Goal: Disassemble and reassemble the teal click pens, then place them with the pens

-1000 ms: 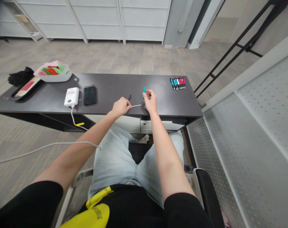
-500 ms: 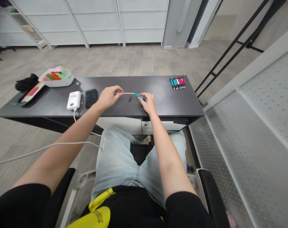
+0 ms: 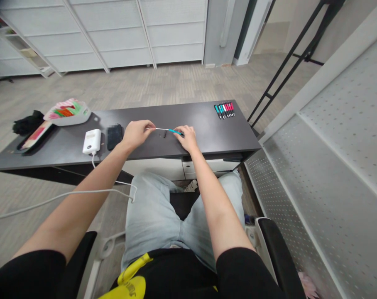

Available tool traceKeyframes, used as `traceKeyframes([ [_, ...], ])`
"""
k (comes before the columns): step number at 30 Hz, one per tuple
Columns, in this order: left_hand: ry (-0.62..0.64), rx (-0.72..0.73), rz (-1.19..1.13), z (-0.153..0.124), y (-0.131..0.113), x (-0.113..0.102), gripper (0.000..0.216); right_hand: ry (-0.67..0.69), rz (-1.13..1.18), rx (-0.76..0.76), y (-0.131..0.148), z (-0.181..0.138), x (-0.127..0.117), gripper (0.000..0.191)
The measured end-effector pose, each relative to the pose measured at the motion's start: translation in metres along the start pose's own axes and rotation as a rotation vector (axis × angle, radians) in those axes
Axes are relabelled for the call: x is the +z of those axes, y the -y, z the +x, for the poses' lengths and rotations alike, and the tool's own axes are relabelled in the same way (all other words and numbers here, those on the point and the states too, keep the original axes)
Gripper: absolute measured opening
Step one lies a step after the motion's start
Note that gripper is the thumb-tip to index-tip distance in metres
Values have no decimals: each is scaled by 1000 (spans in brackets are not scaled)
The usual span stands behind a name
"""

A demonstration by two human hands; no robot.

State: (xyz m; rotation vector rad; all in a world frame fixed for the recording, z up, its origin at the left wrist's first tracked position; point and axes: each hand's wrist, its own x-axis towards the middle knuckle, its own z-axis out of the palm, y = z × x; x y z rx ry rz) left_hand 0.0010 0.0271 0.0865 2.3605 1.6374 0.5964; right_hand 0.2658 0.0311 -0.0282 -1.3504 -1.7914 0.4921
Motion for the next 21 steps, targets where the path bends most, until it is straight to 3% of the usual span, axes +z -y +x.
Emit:
traceKeyframes([
  [5,73,6,98,-1,-7,7,19,47,-19,-24,1,-1,0,17],
  [8,99,25,45,1,-12,18,16,71,-43,-30,5,-3,-1,18],
  [11,89,24,-214,4,-9,29,14,71,-25,-59,9,-5,-4,17],
  [15,38,-130,-652,2,6,45,76,76,0,-2,15,-5,-7,21],
  [16,25,-179,-729,0,9,50,82,87,-2,19,17,-5,-8,21],
  [21,-59,-229,-875,-10,11,80,62,131,-24,67,23,-6,-10,21],
])
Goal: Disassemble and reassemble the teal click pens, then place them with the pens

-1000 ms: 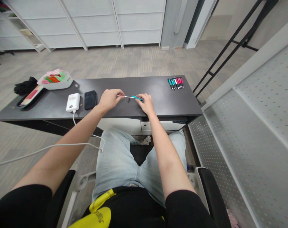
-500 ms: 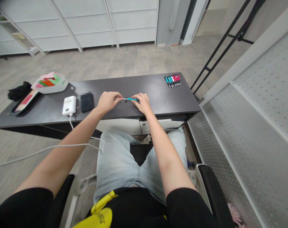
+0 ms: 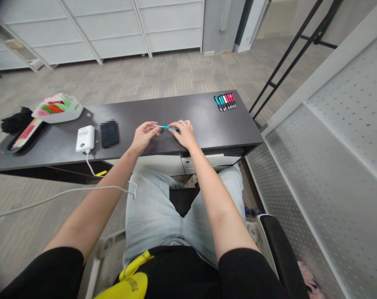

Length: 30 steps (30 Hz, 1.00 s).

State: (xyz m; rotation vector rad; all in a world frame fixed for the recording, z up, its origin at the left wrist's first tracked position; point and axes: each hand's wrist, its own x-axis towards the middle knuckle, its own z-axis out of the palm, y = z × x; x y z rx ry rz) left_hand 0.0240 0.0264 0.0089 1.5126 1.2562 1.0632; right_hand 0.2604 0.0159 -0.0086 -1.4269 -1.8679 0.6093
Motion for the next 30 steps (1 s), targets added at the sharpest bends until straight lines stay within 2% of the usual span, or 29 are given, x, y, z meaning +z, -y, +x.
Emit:
traceKeyframes([
  [6,-127,-19,21,-2,18,22,62,30,-19,-29,-2,-2,2,25],
  [11,-155,-23,12,-2,26,19,52,47,-29,-48,-6,-1,4,22],
  [17,-165,-18,-24,-3,24,21,36,70,-17,-94,-7,-2,3,20],
  [23,-192,-11,13,-4,21,26,43,70,29,-56,-5,-2,2,16],
  [30,-224,-7,-9,-4,23,29,36,71,7,-54,-2,-3,2,15],
])
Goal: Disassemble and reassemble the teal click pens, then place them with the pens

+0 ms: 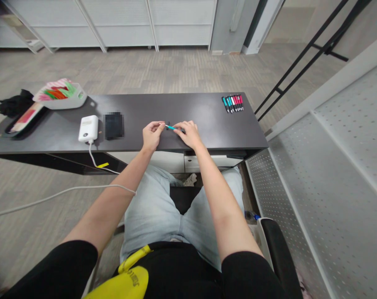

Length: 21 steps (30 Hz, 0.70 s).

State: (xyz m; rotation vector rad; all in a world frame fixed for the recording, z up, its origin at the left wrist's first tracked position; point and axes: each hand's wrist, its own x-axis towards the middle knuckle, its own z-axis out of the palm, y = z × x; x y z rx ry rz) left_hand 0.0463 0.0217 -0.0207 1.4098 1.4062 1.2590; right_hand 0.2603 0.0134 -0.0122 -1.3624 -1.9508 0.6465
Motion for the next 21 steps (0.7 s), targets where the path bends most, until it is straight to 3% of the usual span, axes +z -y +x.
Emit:
traceKeyframes([
  [5,33,-3,17,0,-1,-1,43,-29,5,-15,-3,1,1,16],
  [13,52,-60,-157,0,-4,-2,12,-50,2,-31,-6,2,2,23],
  [21,95,-73,-112,1,-1,-2,22,-35,-43,14,-6,2,2,25],
])
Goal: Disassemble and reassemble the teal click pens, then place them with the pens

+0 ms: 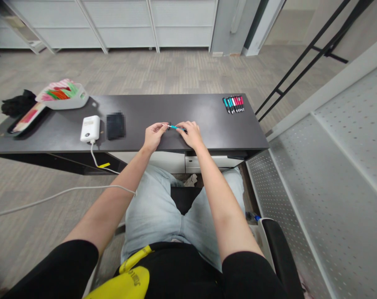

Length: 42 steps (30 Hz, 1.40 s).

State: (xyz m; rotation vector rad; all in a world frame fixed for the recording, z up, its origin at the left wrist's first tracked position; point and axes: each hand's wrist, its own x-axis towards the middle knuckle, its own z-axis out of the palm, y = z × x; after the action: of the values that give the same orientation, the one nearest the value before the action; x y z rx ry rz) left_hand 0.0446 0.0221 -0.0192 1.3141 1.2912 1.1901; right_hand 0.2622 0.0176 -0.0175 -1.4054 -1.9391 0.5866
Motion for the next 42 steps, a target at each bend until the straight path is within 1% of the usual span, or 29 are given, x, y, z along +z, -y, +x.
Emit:
traceKeyframes([
  [2,6,20,25,0,2,0,26,-18,3,-13,-2,0,1,25],
  [5,2,57,-8,2,6,-1,27,-31,7,-50,-6,1,3,19],
  [7,-19,79,-56,3,9,0,26,-29,0,-66,-9,2,4,17],
  [11,-98,109,-201,7,13,3,23,-4,-11,-85,-13,4,5,17],
  [14,-99,121,-268,8,14,6,20,2,-6,-86,-14,5,5,17],
  [22,-135,140,-230,8,10,9,23,-11,55,-87,-17,7,9,14],
  [28,-130,158,-229,9,13,9,25,-45,100,-90,-20,8,11,25],
  [34,-154,156,-247,11,13,8,27,-38,122,-92,-22,9,12,18],
  [38,-165,145,-222,10,11,8,27,-25,124,-111,-24,9,12,19],
  [42,-158,137,-227,8,10,8,27,-30,116,-99,-24,9,13,18],
])
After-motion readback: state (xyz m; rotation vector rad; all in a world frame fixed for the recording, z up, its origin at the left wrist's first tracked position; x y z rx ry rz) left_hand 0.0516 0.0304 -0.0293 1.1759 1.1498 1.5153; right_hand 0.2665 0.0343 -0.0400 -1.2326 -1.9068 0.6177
